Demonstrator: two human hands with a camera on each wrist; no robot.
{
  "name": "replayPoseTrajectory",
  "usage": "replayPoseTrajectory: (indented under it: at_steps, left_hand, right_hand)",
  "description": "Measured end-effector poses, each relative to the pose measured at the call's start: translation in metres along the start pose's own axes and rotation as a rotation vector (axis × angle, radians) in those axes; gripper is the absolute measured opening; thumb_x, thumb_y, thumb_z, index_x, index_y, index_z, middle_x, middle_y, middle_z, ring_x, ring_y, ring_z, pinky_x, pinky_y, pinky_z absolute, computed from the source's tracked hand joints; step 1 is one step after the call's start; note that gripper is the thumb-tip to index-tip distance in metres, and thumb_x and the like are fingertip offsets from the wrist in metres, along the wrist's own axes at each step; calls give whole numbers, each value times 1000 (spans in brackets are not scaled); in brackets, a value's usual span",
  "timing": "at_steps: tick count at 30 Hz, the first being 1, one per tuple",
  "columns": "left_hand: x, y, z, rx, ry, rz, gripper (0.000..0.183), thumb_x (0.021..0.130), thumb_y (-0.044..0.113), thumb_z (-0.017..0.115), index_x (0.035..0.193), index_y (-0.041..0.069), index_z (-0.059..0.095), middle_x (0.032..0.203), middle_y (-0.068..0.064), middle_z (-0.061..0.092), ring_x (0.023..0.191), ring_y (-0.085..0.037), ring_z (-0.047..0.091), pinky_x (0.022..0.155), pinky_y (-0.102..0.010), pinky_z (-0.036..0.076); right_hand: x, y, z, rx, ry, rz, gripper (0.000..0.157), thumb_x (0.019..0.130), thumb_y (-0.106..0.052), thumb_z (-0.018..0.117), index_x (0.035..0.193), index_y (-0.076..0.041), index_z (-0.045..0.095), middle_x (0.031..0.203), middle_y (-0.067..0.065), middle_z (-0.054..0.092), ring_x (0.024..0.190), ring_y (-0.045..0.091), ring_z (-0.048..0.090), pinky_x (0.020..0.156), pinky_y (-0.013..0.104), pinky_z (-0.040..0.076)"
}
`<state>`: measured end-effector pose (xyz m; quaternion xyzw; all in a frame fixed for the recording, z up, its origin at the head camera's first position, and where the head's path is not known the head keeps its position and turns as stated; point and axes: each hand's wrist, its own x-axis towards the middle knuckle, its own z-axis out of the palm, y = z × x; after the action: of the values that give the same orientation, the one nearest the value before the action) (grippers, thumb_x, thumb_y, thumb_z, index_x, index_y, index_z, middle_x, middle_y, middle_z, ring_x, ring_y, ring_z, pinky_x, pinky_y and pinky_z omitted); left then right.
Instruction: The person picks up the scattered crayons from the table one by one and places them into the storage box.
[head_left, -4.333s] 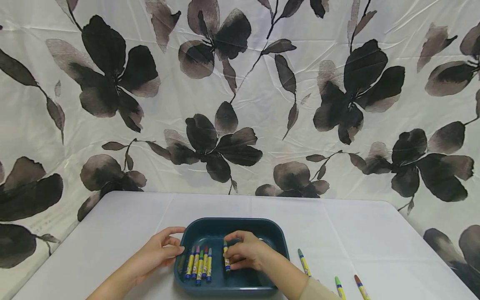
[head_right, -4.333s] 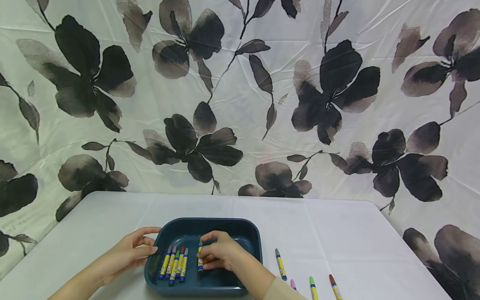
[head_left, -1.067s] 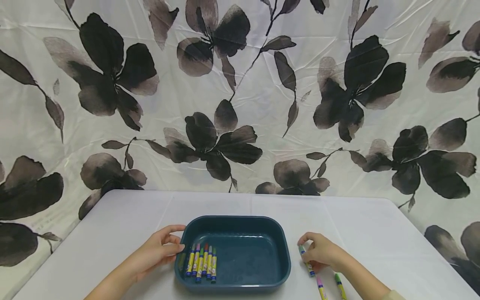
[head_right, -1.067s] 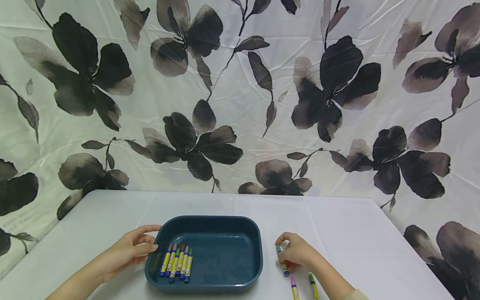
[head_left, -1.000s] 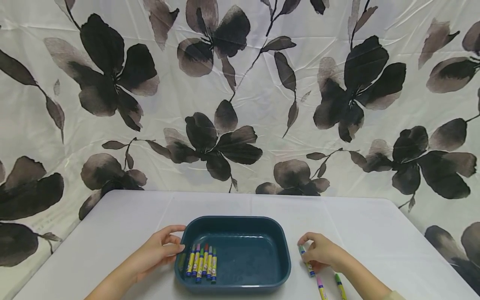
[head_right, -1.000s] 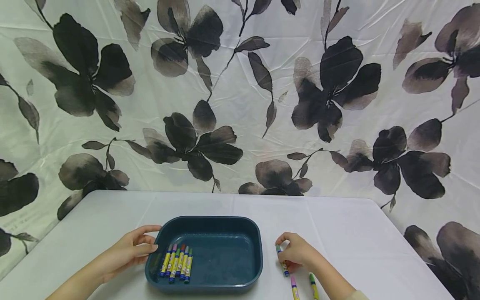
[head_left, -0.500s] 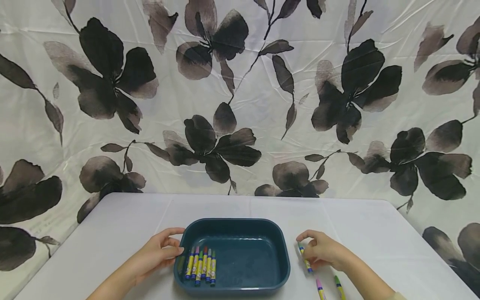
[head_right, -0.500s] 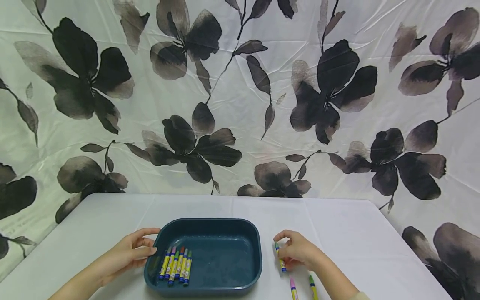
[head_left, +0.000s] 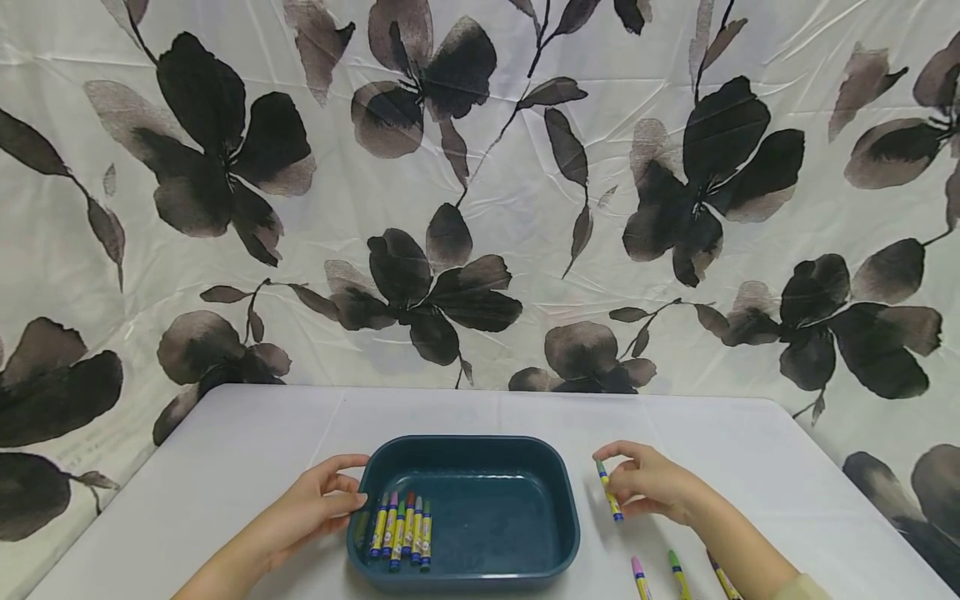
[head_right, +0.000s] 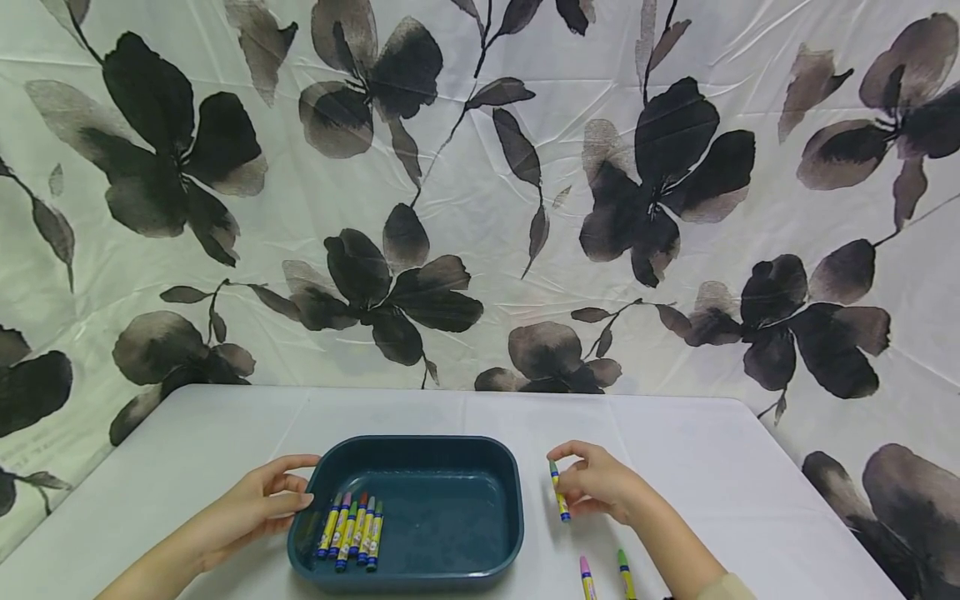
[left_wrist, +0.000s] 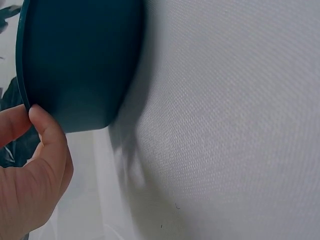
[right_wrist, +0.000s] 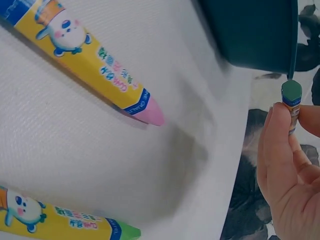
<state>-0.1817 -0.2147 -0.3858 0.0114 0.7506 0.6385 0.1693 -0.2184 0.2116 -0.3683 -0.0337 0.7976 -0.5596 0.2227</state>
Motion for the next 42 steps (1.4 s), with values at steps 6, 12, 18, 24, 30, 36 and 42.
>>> replayPoseTrajectory:
  at_steps: [6,12,18,24,30,36,42]
  left_hand:
    - [0,0,0,0,-6,8,65,88,9,62,140,-4,26,92,-7,47,78,-16,49,66,-25,47]
    - [0,1,-1,-3,-11,11,64,88,9,62,140,-4,26,92,-7,47,78,-15,49,67,-25,47]
    - [0,1,0,-3,-8,7,64,88,9,62,140,-4,26,92,-7,47,77,-15,49,67,-25,47]
    - [0,2,0,0,-4,3,64,88,9,62,140,-3,26,92,-8,46,76,-15,49,66,-25,47]
    - [0,2,0,7,-2,5,64,87,9,62,140,-3,27,92,-7,47,75,-15,49,65,-25,47]
    - [-1,2,1,6,-3,2,64,87,9,62,139,-4,27,91,-6,47,76,-15,49,66,-26,47]
    - [-1,1,1,8,0,1,64,88,9,62,139,-3,27,92,-7,47,76,-15,49,66,-25,47]
  right_hand:
    - [1,-6,-2,19,-6,-4,55,78,-2,57,130,3,40,84,8,56,68,16,52,59,26,51]
    - [2,-13,-1,38,-10,-14,55,79,-4,56,131,2,40,85,8,55,70,16,52,60,25,51]
    - [3,-20,3,50,-5,-6,55,79,-5,55,132,0,40,87,9,56,72,17,53,60,25,51]
    - [4,-25,5,83,-34,-35,54,80,-5,55,131,2,39,86,7,58,72,16,57,62,27,52]
    - [7,-30,11,102,-65,-69,52,81,-4,55,130,3,39,83,7,60,71,15,59,62,27,53]
    - [11,-36,20,131,-91,-79,52,80,-3,55,129,3,41,81,6,57,70,16,59,63,29,53]
    - [14,-42,29,166,-132,-98,52,81,-2,55,131,4,38,82,6,59,71,17,61,67,32,54]
